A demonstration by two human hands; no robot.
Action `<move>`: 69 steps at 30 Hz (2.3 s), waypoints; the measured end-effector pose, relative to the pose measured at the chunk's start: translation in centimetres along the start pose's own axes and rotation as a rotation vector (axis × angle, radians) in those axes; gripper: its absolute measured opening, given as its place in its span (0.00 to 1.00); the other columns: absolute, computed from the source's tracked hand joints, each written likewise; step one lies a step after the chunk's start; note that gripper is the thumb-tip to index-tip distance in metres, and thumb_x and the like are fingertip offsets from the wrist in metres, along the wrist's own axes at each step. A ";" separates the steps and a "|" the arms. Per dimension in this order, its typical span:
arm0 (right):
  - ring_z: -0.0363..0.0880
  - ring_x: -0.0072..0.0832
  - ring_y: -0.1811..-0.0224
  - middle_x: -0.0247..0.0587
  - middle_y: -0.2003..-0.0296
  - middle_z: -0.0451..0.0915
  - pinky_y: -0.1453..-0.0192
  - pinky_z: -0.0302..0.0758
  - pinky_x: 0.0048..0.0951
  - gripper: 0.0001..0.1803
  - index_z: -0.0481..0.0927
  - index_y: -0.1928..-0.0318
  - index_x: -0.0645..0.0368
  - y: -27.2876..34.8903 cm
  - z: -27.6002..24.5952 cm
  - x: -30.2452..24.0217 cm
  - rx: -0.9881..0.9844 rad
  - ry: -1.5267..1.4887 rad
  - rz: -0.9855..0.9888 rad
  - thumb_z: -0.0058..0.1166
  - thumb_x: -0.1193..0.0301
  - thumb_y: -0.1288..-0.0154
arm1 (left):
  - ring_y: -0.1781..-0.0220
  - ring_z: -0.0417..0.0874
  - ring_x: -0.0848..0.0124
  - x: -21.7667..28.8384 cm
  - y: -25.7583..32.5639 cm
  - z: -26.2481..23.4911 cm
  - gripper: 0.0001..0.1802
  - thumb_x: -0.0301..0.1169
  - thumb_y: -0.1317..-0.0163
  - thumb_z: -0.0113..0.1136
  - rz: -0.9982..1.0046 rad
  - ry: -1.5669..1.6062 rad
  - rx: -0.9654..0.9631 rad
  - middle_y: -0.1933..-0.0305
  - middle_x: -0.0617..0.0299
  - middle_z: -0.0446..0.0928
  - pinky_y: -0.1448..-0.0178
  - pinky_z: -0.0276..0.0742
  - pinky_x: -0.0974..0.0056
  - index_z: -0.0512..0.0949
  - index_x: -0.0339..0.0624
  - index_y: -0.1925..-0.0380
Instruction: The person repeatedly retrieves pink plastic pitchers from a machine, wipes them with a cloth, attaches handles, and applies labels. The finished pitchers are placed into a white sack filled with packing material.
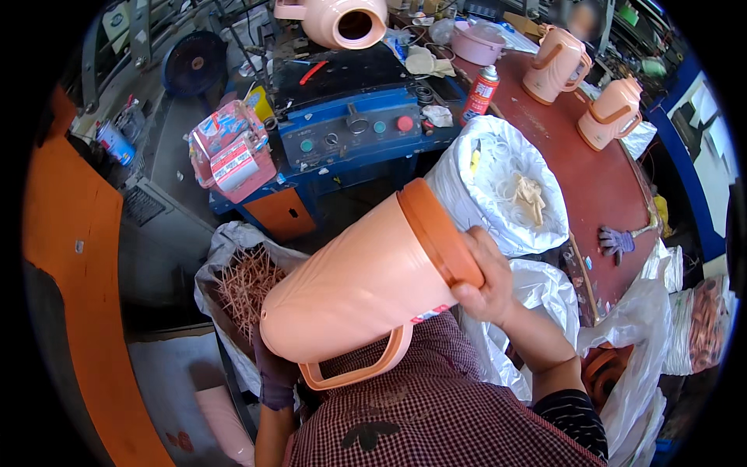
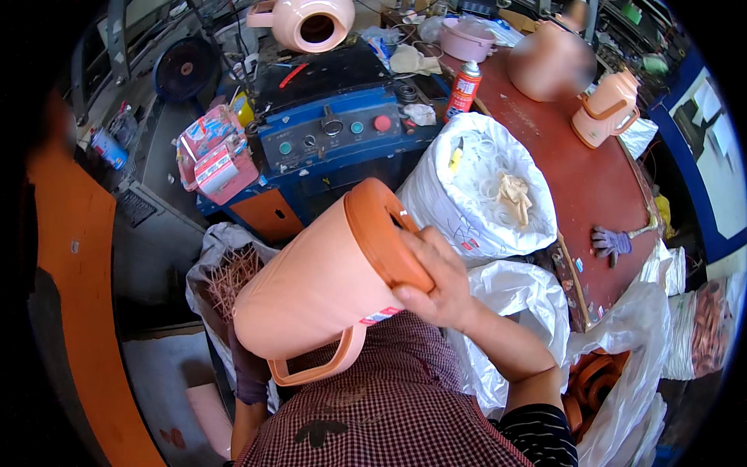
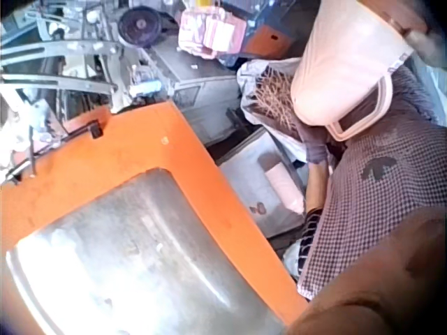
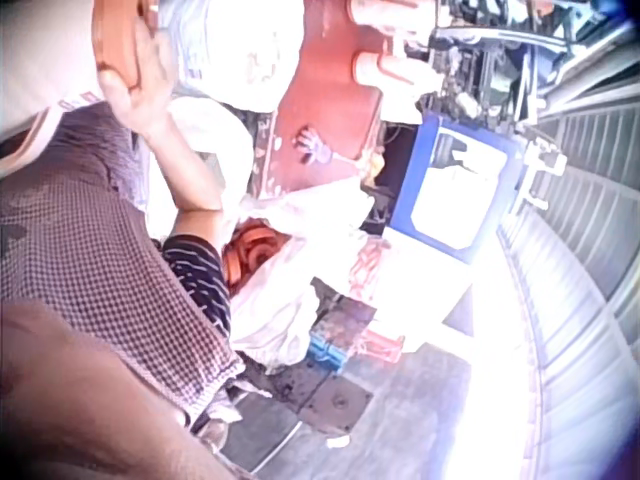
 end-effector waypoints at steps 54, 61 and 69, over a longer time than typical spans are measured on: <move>0.82 0.52 0.68 0.55 0.71 0.81 0.61 0.76 0.47 0.13 0.70 0.50 0.59 14.5 -16.4 -0.5 -0.243 0.615 0.842 0.50 0.73 0.35 | 0.38 0.73 0.57 1.7 -2.7 19.3 0.53 0.54 0.53 0.68 0.712 -1.140 -0.341 0.39 0.47 0.71 0.35 0.69 0.55 0.60 0.29 0.35; 0.81 0.42 0.73 0.48 0.60 0.81 0.71 0.78 0.33 0.29 0.66 0.35 0.58 -5.1 -8.4 -10.9 -0.309 0.267 0.211 0.56 0.73 0.36 | 0.33 0.66 0.55 -1.3 0.7 26.7 0.53 0.47 0.63 0.77 0.896 -1.595 -0.834 0.41 0.47 0.72 0.28 0.58 0.49 0.65 0.34 0.37; 0.79 0.34 0.68 0.41 0.65 0.80 0.64 0.75 0.32 0.22 0.75 0.52 0.64 -6.3 -5.2 -6.0 0.017 0.097 -0.344 0.64 0.67 0.45 | 0.36 0.72 0.57 -0.2 -1.8 22.9 0.51 0.46 0.59 0.76 0.934 -1.426 -0.387 0.37 0.50 0.69 0.32 0.65 0.58 0.65 0.34 0.37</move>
Point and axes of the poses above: each hand's wrist, its own y-axis away from the middle knuckle, its own z-axis out of the palm, x = y × z, the point moved 4 cm from there along -y, towards the middle knuckle
